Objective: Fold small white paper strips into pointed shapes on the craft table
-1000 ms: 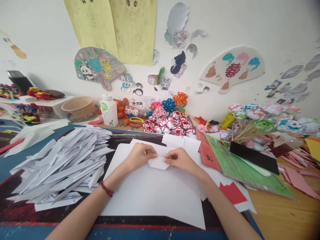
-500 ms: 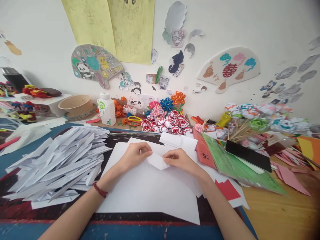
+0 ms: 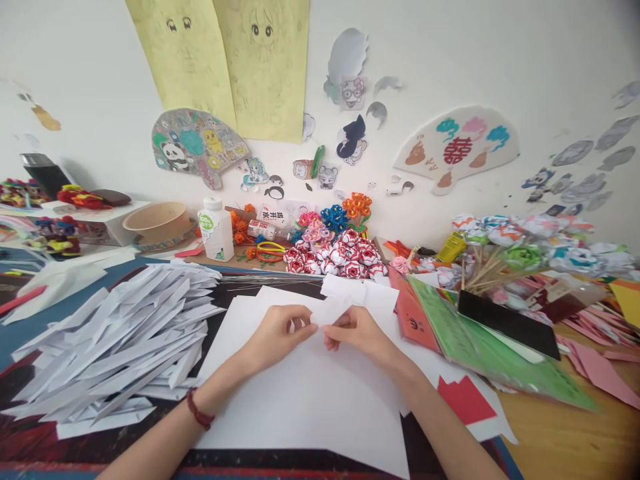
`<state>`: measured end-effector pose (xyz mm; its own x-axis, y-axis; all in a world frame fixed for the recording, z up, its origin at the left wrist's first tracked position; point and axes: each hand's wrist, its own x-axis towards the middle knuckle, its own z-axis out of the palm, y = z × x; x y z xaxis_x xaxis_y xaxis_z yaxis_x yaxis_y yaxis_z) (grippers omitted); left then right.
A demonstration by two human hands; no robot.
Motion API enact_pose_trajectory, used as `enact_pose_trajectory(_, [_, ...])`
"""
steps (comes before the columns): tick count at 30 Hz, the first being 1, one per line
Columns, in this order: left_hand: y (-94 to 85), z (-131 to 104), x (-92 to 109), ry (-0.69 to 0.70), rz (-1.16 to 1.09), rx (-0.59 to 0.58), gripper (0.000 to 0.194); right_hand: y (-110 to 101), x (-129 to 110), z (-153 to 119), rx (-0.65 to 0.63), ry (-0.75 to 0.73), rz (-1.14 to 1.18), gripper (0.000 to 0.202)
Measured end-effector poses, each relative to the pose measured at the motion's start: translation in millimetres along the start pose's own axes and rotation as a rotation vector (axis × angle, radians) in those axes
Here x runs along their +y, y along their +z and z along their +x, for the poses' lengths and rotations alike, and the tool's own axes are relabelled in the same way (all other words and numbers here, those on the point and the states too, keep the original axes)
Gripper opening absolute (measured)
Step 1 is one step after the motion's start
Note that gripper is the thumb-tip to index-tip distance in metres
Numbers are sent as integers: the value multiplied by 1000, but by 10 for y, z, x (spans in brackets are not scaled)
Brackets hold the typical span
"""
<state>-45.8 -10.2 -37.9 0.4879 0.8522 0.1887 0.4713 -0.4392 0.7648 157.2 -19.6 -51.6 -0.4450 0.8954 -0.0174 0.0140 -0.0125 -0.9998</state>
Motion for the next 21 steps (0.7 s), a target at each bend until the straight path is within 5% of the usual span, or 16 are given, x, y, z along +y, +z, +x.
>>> enact_pose_trajectory(3, [4, -38, 83, 19, 61, 34, 23, 25, -48, -25, -29, -1, 1, 31])
enact_pose_trajectory(10, [-88, -33, -8, 35, 213, 21, 18, -170, -39, -10, 256, -79, -112, 32])
enact_pose_trajectory(15, [-89, 2, -126, -6, 232, 70, 18, -208, 84, 18, 169, 1, -264, 29])
enact_pose_trajectory(21, [-96, 13, -198, -57, 206, 37, 15, -196, 90, 7, 210, -60, -672, 13])
